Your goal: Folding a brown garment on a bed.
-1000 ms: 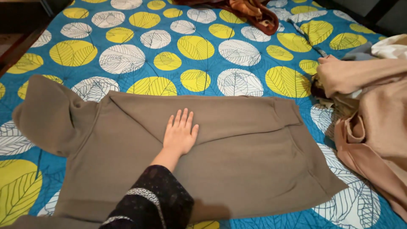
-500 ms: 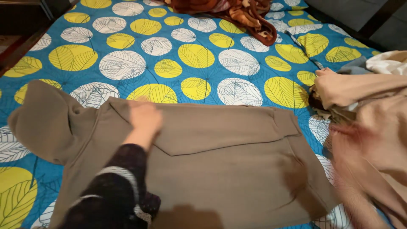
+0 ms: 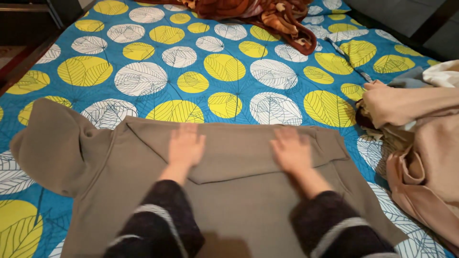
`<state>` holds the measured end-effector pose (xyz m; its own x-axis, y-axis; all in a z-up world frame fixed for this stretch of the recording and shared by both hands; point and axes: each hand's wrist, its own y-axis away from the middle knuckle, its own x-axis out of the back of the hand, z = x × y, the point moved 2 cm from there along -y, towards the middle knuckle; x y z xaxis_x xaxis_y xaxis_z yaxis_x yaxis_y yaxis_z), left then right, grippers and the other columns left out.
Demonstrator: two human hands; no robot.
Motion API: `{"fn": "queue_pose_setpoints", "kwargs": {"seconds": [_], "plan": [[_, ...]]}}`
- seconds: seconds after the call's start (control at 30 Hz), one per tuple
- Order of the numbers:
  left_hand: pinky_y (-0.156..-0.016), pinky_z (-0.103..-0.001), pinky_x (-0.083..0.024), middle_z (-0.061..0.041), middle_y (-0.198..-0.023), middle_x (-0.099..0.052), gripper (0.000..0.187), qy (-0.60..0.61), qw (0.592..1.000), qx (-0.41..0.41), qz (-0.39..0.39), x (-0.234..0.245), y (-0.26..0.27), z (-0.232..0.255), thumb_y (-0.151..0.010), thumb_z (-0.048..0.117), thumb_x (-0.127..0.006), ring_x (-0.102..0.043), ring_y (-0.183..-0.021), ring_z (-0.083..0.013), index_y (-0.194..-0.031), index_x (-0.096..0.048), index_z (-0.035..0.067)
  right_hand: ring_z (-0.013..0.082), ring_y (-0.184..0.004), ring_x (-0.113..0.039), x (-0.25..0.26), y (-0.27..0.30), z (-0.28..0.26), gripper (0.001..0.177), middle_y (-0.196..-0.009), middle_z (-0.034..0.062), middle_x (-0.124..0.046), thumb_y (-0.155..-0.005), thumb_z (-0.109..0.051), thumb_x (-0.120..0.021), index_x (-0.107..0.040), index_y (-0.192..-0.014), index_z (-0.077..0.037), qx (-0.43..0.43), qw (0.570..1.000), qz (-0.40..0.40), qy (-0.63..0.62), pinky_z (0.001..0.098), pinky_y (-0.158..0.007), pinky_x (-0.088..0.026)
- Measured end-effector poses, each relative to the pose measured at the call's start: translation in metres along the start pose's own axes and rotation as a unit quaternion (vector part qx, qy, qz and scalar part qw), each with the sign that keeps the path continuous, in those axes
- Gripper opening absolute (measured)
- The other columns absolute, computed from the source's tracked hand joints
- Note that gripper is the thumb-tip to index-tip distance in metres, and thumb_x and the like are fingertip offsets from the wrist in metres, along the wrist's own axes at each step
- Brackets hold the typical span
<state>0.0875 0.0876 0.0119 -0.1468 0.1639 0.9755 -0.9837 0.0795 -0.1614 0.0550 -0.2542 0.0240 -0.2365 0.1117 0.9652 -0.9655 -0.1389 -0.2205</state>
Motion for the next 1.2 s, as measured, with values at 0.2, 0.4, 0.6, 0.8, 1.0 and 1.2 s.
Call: {"fn": "queue_pose_setpoints", "kwargs": {"seconds": [0.2, 0.4, 0.6, 0.8, 1.0, 1.2], "plan": [[-0.125, -0.047, -0.006, -0.001, -0.171, -0.011, 0.07, -0.05, 0.989, 0.138, 0.009, -0.015, 0.001, -0.135, -0.103, 0.054, -0.02, -0.007, -0.157, -0.0192, -0.162, -0.02, 0.016, 0.0253, -0.156, -0.015, -0.018, 0.018, 0.131, 0.068, -0.17, 0.0035, -0.018, -0.1, -0.059, -0.023, -0.025, -0.162, -0.033, -0.117, 0.992, -0.045, 0.018, 0.0581, -0.124, -0.008], [-0.126, -0.043, -0.002, -0.002, -0.172, -0.001, 0.073, -0.012, 0.986, 0.158, -0.048, -0.022, -0.014, -0.14, -0.102, 0.056, -0.02, 0.002, -0.158, -0.0191, -0.164, -0.013, 0.017, 0.0273, -0.158, -0.01, -0.015, 0.016, 0.139, 0.081, -0.172, 0.004, -0.011, -0.096, -0.072, -0.026, -0.017, -0.163, -0.028, -0.192, 0.965, -0.109, -0.138, 0.0577, -0.122, -0.009], [-0.119, -0.057, -0.023, -0.015, -0.153, -0.049, 0.059, -0.132, 0.98, 0.048, 0.143, 0.019, 0.04, -0.003, -0.095, 0.042, -0.046, -0.038, -0.145, -0.034, -0.14, -0.056, 0.006, 0.0312, -0.158, -0.022, -0.003, 0.023, 0.036, 0.069, -0.171, 0.0071, -0.029, -0.107, -0.051, -0.028, -0.028, -0.164, -0.013, -0.041, 0.965, 0.023, 0.259, 0.0554, -0.127, -0.017], [-0.126, -0.043, -0.008, -0.007, -0.171, -0.01, 0.073, 0.005, 0.999, 0.004, -0.042, 0.014, 0.098, 0.001, -0.103, 0.054, -0.025, -0.008, -0.157, -0.0226, -0.162, -0.015, 0.012, 0.0258, -0.155, -0.017, -0.023, 0.056, 0.054, 0.076, -0.168, 0.0086, -0.022, -0.102, -0.059, -0.026, -0.022, -0.161, -0.012, -0.052, 0.998, -0.012, -0.037, 0.0488, -0.124, -0.015], [-0.128, -0.044, -0.019, -0.009, -0.172, -0.015, 0.071, -0.009, 0.975, 0.044, -0.217, 0.027, 0.106, -0.132, -0.105, 0.054, -0.03, -0.015, -0.159, -0.0285, -0.162, -0.025, 0.011, 0.0283, -0.155, -0.019, -0.043, 0.089, 0.155, 0.074, -0.17, 0.009, -0.018, -0.098, -0.058, -0.039, -0.027, -0.16, -0.019, -0.048, 0.987, -0.141, -0.059, 0.0446, -0.122, -0.024], [-0.128, -0.037, -0.024, -0.019, -0.169, -0.018, 0.077, -0.028, 0.94, -0.036, -0.337, 0.041, 0.176, -0.233, -0.098, 0.062, -0.046, -0.022, -0.158, -0.0311, -0.156, -0.038, 0.012, 0.0384, -0.148, -0.032, -0.037, 0.175, 0.183, 0.061, -0.163, 0.0169, -0.035, -0.1, -0.045, -0.051, -0.042, -0.154, -0.019, 0.187, 0.973, -0.119, -0.062, 0.042, -0.118, -0.032]]}}
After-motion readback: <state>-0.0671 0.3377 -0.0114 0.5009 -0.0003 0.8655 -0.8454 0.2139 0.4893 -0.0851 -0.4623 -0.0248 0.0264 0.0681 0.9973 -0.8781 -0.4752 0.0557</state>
